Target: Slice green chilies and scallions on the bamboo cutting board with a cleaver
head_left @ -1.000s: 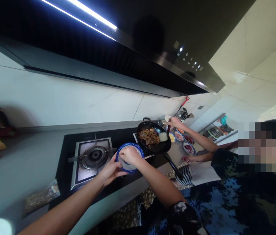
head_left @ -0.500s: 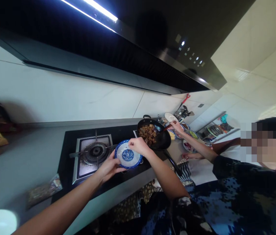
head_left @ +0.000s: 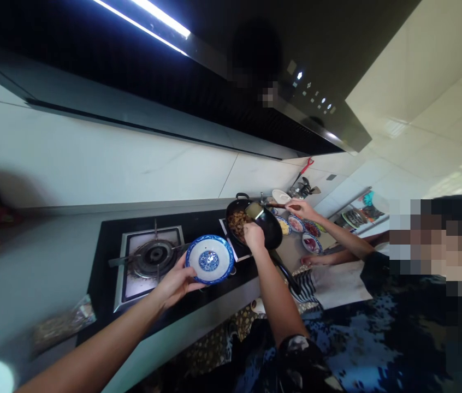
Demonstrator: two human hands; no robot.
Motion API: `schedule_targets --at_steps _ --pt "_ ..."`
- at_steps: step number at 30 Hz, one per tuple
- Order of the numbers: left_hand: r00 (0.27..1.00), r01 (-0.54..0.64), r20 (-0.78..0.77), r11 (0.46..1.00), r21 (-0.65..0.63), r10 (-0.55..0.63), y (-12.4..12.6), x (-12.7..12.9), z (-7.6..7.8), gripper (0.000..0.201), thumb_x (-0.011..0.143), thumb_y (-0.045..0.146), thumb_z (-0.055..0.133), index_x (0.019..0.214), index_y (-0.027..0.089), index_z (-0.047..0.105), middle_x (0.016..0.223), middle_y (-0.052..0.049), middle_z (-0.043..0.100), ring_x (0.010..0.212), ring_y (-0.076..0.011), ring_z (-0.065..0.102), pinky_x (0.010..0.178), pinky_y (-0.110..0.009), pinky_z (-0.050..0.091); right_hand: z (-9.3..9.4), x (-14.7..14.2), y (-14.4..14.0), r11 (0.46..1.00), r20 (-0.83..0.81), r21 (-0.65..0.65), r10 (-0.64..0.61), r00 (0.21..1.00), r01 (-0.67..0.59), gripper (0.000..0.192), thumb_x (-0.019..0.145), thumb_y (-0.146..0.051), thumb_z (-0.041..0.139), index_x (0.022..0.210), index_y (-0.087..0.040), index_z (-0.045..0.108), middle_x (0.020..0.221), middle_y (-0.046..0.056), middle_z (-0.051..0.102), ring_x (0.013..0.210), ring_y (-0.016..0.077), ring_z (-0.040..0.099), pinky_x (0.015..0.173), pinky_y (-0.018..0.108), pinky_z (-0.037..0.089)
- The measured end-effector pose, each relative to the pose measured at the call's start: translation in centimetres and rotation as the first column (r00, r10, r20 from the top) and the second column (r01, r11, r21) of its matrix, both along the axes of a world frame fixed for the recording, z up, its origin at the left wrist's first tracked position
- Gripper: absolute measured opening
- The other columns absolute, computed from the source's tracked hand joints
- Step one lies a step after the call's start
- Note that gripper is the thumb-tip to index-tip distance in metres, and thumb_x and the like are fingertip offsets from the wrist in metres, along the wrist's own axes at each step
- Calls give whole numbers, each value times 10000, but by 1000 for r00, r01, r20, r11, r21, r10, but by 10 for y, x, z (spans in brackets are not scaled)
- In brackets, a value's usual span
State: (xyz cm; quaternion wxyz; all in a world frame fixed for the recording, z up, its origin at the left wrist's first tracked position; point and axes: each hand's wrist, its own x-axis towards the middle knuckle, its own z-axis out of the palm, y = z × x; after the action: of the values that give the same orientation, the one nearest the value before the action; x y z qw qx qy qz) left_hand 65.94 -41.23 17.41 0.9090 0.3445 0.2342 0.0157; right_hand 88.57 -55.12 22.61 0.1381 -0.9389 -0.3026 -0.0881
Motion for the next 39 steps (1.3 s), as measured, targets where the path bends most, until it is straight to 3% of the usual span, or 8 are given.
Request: schedule_targets --at_steps 4,7,12,15,23,29,35,39 --pt "1000 1 20 1000 16 -1 -1 1 -3 827 582 -21 562 1286 349 337 1117 -61 540 828 -217 622 701 -486 542 -10 -43 30 895 -56 -66 439 897 -442 196 839 -185 492 871 -219 683 877 15 654 825 120 577 758 192 386" --pt "999 10 40 1000 23 -11 -2 1 -6 815 595 -6 576 1294 337 335 1022 -55 573 790 -203 622 698 -477 543 -14 -68 49 776 -132 -181 590 796 -605 181 818 -258 544 940 -225 673 871 12 648 779 131 570 704 204 387" --pt "999 7 40 1000 26 -8 -2 1 -6 850 583 -9 585 1310 335 310 969 -44 583 770 -202 628 687 -471 544 -17 -78 61 721 -147 -378 573 806 -581 209 829 -181 480 777 -184 683 819 30 647 736 150 562 649 226 375" --pt "1000 7 29 1000 29 -8 -2 0 -3 853 580 -7 585 1311 333 306 989 -48 582 764 -203 632 669 -456 549 -13 -73 60 714 -136 -374 589 797 -592 218 828 -168 474 747 -174 676 805 35 640 755 150 561 670 226 377" --pt "999 0 45 1000 15 -1 -1 -3 -3 852 581 -11 575 1311 339 308 1004 -45 577 775 -196 628 713 -483 535 -16 -66 55 574 -169 -472 686 708 -669 194 791 -132 497 799 -157 689 868 52 651 785 176 578 642 238 400" --pt "999 10 42 999 37 -12 -2 -6 1 805 602 -8 563 1293 338 340 1037 -54 570 807 -207 622 709 -481 535 -22 -73 58 575 -124 -530 675 728 -624 192 779 -138 495 808 -131 685 859 73 666 767 190 593 628 250 423" --pt "1000 4 -19 999 53 -2 -3 -5 -1 836 597 -24 556 1305 348 314 1057 -54 561 796 -196 619 695 -459 543 -6 -79 53 593 -105 -525 667 737 -611 197 808 -195 484 830 -128 668 865 81 658 766 181 595 648 249 424" --pt "1000 1 -27 999 52 1 -3 -5 -5 843 599 -21 556 1310 356 307 1089 -62 557 796 -200 622 702 -468 541 7 -83 43 710 14 -422 626 780 -563 229 876 -226 424 885 -159 642 878 61 648 780 164 595 661 238 415"
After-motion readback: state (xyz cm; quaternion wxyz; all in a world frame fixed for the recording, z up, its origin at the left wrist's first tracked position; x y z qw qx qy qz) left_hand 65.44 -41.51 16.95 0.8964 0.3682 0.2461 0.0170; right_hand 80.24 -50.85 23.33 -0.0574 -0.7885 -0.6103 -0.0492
